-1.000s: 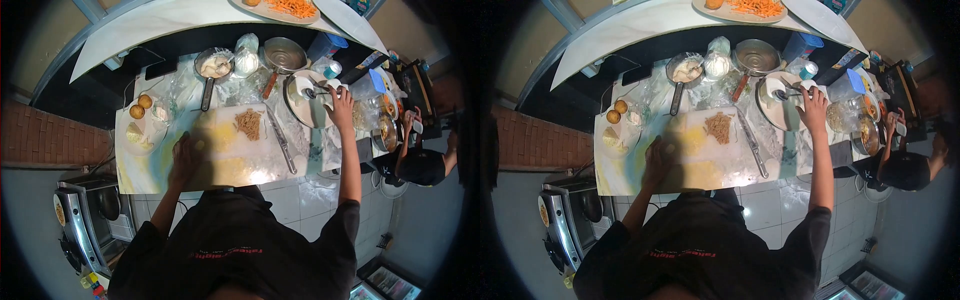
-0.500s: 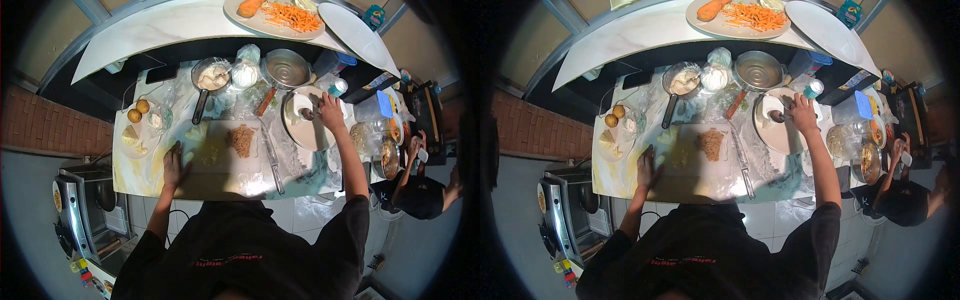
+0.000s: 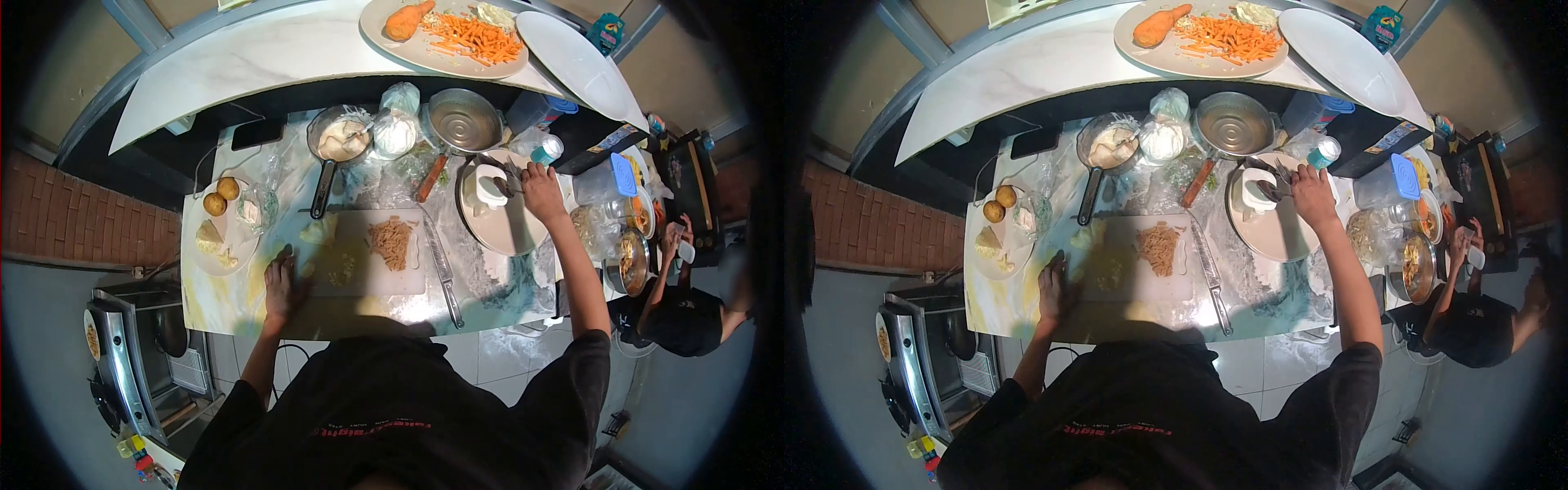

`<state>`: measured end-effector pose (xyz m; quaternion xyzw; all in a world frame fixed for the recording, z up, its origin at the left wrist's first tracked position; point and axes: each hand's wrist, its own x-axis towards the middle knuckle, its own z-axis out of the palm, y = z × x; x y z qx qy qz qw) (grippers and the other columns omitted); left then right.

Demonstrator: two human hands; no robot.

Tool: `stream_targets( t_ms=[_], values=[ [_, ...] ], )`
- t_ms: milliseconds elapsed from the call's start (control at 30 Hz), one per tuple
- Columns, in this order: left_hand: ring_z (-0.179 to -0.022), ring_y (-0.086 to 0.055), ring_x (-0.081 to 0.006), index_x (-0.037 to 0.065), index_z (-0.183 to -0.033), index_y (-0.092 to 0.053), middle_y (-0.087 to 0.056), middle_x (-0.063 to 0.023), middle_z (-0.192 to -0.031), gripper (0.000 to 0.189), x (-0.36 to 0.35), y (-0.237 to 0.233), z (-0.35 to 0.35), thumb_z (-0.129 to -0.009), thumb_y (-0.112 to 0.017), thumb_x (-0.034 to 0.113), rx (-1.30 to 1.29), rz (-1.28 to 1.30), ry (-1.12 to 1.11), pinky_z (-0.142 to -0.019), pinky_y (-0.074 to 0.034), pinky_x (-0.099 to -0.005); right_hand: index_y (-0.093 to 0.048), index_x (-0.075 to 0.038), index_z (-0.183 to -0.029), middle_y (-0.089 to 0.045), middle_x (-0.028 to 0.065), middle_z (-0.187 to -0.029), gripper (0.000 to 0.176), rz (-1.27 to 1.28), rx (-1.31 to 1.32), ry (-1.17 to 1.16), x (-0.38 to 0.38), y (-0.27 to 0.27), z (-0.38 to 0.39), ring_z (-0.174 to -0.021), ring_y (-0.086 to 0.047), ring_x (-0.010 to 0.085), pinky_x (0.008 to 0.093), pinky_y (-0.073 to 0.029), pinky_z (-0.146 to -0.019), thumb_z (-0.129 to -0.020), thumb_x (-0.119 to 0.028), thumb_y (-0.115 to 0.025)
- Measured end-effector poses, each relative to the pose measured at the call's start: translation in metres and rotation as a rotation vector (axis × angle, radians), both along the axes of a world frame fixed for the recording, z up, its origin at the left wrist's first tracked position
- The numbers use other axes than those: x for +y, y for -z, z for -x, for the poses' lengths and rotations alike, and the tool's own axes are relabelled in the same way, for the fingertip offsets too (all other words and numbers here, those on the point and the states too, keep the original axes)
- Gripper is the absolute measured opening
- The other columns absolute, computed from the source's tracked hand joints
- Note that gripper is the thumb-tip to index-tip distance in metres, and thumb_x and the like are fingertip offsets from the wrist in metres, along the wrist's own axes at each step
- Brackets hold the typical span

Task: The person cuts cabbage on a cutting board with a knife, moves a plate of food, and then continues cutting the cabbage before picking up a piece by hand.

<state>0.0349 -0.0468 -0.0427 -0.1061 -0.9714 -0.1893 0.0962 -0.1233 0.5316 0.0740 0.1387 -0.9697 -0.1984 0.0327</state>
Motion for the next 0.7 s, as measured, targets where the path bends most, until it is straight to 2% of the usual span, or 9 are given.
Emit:
stream_targets(
  t_ms=[167,267,333,367,600,667,700],
  values=[
    [-0.123,-0.047,-0.0387,0.005,-0.134,-0.047,-0.049,-0.0174,-0.134,0.068,0.004,-0.009,0.0,-0.078,-0.077,0.028,-0.011,-0.036,-0.014,-0.104,-0.037,-0.0501,-0.065,-0.001,-0.106,-0.06,0.0129,-0.113,0.026,0.01,-0.027,0.012,0.002,-0.03,-0.013,-0.113,-0.053,0.0286,0.0462,-0.04,-0.098,-0.092,-0.015,-0.048],
    [-0.123,-0.047,-0.0391,0.004,-0.133,-0.047,-0.049,-0.0178,-0.135,0.065,0.005,-0.013,-0.001,-0.079,-0.076,0.029,-0.057,-0.027,-0.027,-0.105,-0.036,-0.0505,-0.064,0.0,-0.105,-0.06,0.0144,-0.117,0.025,-0.037,-0.062,0.083,0.004,-0.052,-0.025,-0.116,-0.052,0.0295,0.0466,-0.04,-0.098,-0.092,-0.015,-0.048],
    [-0.123,-0.047,-0.0395,0.004,-0.131,-0.048,-0.049,-0.0186,-0.136,0.063,0.007,-0.013,0.0,-0.08,-0.075,0.028,-0.017,-0.067,-0.014,-0.105,-0.036,-0.0509,-0.063,0.0,-0.103,-0.06,0.016,-0.119,0.024,0.034,-0.062,0.144,0.005,-0.069,-0.033,-0.118,-0.052,0.03,0.0473,-0.041,-0.096,-0.092,-0.015,-0.048],
    [-0.123,-0.047,-0.0395,0.004,-0.131,-0.048,-0.049,-0.0186,-0.136,0.063,0.007,-0.013,-0.001,-0.08,-0.075,0.028,-0.013,-0.071,-0.01,-0.105,-0.036,-0.0509,-0.061,0.001,-0.102,-0.06,0.0173,-0.119,0.021,0.067,0.042,0.08,0.005,-0.073,-0.04,-0.115,-0.054,0.0317,0.0467,-0.043,-0.094,-0.09,-0.013,-0.05],
    [-0.122,-0.047,-0.0399,0.003,-0.131,-0.048,-0.049,-0.0194,-0.134,0.063,0.01,-0.017,-0.001,-0.08,-0.075,0.027,-0.021,-0.065,-0.016,-0.105,-0.036,-0.0509,-0.058,0.003,-0.102,-0.06,0.0237,-0.114,0.019,0.271,0.162,0.04,-0.039,-0.175,-0.059,-0.105,-0.061,0.0385,0.0475,-0.049,-0.086,-0.084,-0.001,-0.056],
    [-0.121,-0.047,-0.0398,0.002,-0.131,-0.048,-0.049,-0.0193,-0.134,0.063,0.009,-0.015,-0.001,-0.08,-0.075,0.026,-0.013,-0.053,-0.027,-0.104,-0.037,-0.0507,-0.054,0.003,-0.117,-0.062,0.0291,-0.108,0.039,0.395,0.12,0.014,-0.034,-0.21,-0.043,-0.101,-0.06,0.0454,0.0495,-0.048,-0.087,-0.079,0.008,-0.055],
    [-0.121,-0.048,-0.0398,0.002,-0.131,-0.048,-0.05,-0.0193,-0.133,0.063,0.007,-0.011,-0.001,-0.079,-0.075,0.026,0.0,-0.055,-0.022,-0.104,-0.037,-0.0506,-0.055,0.003,-0.116,-0.062,0.0296,-0.104,0.036,0.368,0.149,0.098,-0.037,-0.231,-0.036,-0.099,-0.06,0.0454,0.0501,-0.048,-0.086,-0.081,0.007,-0.053]
  ],
)
